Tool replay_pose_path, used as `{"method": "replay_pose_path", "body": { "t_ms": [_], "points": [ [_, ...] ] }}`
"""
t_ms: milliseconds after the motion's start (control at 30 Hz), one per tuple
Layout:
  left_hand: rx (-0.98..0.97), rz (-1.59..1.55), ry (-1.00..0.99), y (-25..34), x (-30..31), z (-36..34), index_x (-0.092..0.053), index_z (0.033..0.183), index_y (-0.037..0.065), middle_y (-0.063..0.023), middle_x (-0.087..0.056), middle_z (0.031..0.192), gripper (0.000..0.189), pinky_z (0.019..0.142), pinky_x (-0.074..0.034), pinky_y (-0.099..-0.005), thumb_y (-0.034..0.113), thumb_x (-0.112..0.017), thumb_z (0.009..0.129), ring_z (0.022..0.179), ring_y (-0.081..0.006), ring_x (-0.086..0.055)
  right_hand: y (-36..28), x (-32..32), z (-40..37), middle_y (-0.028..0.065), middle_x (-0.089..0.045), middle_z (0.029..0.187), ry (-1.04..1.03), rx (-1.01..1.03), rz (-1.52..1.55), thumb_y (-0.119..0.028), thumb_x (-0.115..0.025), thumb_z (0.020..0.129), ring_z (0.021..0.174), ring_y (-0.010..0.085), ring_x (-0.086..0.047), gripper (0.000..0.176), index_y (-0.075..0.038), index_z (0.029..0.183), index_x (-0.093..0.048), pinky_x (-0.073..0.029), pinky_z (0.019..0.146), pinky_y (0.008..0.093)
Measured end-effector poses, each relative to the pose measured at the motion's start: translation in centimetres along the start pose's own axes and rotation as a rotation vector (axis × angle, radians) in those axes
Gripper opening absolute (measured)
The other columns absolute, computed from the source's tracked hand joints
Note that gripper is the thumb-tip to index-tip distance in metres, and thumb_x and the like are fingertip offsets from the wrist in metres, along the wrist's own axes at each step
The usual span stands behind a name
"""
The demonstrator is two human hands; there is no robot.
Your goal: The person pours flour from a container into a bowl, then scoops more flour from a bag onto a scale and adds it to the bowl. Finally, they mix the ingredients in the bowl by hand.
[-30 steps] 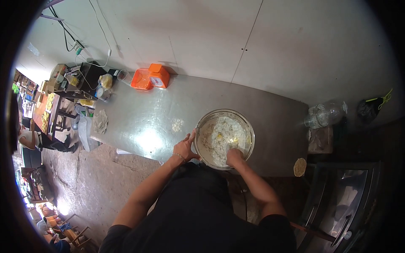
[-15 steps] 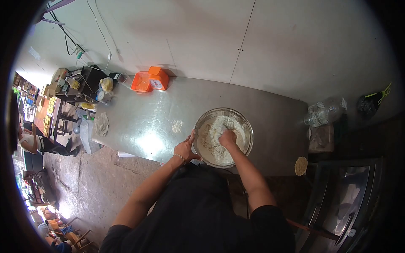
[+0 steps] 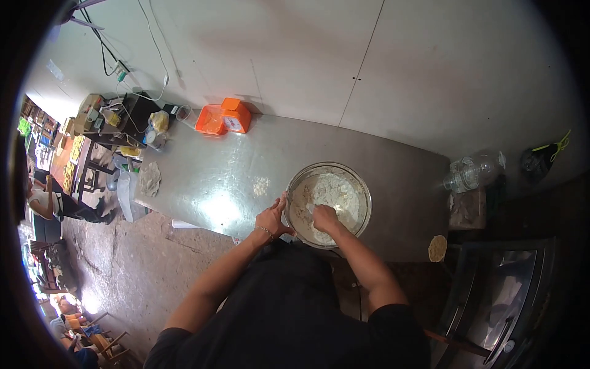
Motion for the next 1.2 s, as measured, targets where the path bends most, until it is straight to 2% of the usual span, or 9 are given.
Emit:
{"method": "replay_pose_path", "body": {
  "t_ms": [100,200,400,533,600,867,1000,1067,1200],
  "points": [
    [-0.001,0.004,-0.009,-0.2,0.0,0.4,-0.006,0.166,0.021,-0.0225,-0.040,0.160,0.146,0.104,-0.054,-0.0470,0.049,-0.097,0.055,0.128,-0.0398,-0.061,2.5,-1.2,-2.6,0.0247,-0.070,0.104,0.059,0.039,0.036,0.000,-0.062,0.074,0.103,0.0424,-0.068,0.044,-0.004,0.118,-0.064,-0.055,0.088,0.0513],
    [-0.031,-0.001,0.002,-0.4,-0.4,1.0,-0.007,0.166,0.022,-0.0229,-0.040,0.159,0.146,0.104,-0.054,-0.0471,0.049,-0.097,0.055,0.128,-0.0399,-0.061,4.3,-0.7,-4.4,0.0259,-0.070,0.108,-0.077,-0.049,0.037,0.001,-0.061,0.073,0.106,0.0434,-0.067,0.045,-0.004,0.118,-0.068,-0.054,0.091,0.0503],
    [-0.038,0.021,0.000,-0.7,-0.6,1.4,-0.006,0.166,0.022,-0.0236,-0.041,0.159,0.147,0.105,-0.054,-0.0469,0.049,-0.097,0.054,0.127,-0.0404,-0.061,3.9,4.4,-5.8,0.0256,-0.072,0.101,0.248,-0.172,0.201,-0.001,-0.062,0.075,0.099,0.0432,-0.069,0.034,-0.004,0.107,-0.074,-0.054,0.089,0.0503],
    [-0.039,0.019,-0.005,-0.6,-0.6,1.3,-0.004,0.166,0.022,-0.0238,-0.042,0.158,0.148,0.105,-0.054,-0.0468,0.049,-0.097,0.054,0.127,-0.0407,-0.061,4.5,6.3,-4.3,0.0243,-0.071,0.108,0.309,-0.267,0.362,-0.002,-0.061,0.077,0.104,0.0424,-0.067,0.036,-0.005,0.111,-0.073,-0.054,0.092,0.0484],
    [-0.042,0.017,0.004,-0.7,-0.7,1.2,-0.003,0.166,0.022,-0.0238,-0.042,0.158,0.148,0.105,-0.053,-0.0470,0.050,-0.096,0.055,0.127,-0.0407,-0.061,5.7,5.5,-3.3,0.0243,-0.071,0.107,0.317,-0.181,0.269,-0.003,-0.062,0.077,0.102,0.0430,-0.068,0.038,-0.005,0.114,-0.072,-0.055,0.090,0.0481],
    [-0.020,0.018,-0.002,-0.5,-0.3,1.0,-0.004,0.166,0.024,-0.0237,-0.042,0.158,0.146,0.105,-0.053,-0.0475,0.050,-0.096,0.055,0.129,-0.0407,-0.060,6.4,4.8,-3.1,0.0251,-0.071,0.110,0.140,-0.340,0.179,-0.008,-0.067,0.075,0.104,0.0429,-0.067,0.041,-0.005,0.115,-0.073,-0.055,0.091,0.0481],
    [-0.026,0.004,-0.004,-0.5,-0.5,1.1,-0.005,0.166,0.025,-0.0242,-0.043,0.157,0.146,0.105,-0.054,-0.0472,0.049,-0.096,0.055,0.129,-0.0413,-0.060,3.9,2.4,-4.1,0.0253,-0.072,0.104,0.080,-0.218,0.092,-0.011,-0.071,0.075,0.098,0.0424,-0.069,0.033,-0.002,0.106,-0.074,-0.057,0.087,0.0483],
    [-0.034,-0.003,0.005,-0.6,-0.4,1.2,-0.006,0.166,0.024,-0.0246,-0.043,0.157,0.146,0.105,-0.054,-0.0470,0.048,-0.097,0.055,0.128,-0.0417,-0.060,1.9,0.9,-3.5,0.0254,-0.072,0.102,-0.111,-0.196,-0.024,-0.013,-0.072,0.076,0.096,0.0413,-0.071,0.031,0.005,0.101,-0.072,-0.058,0.086,0.0472],
    [-0.046,-0.016,0.019,-0.6,-0.5,1.2,-0.007,0.166,0.024,-0.0248,-0.043,0.157,0.145,0.104,-0.054,-0.0470,0.047,-0.097,0.055,0.127,-0.0422,-0.061,-0.6,-1.6,-1.7,0.0274,-0.072,0.102,0.055,-0.216,0.086,-0.013,-0.072,0.075,0.098,0.0413,-0.071,0.031,0.006,0.100,-0.073,-0.059,0.086,0.0455]
  ]
}}
Point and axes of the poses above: each hand's wrist, its own z-axis towards the middle knuckle, its own x-axis out of the back of the hand, y = z × x, the point moved 3 cm from there along z, towards the middle knuckle
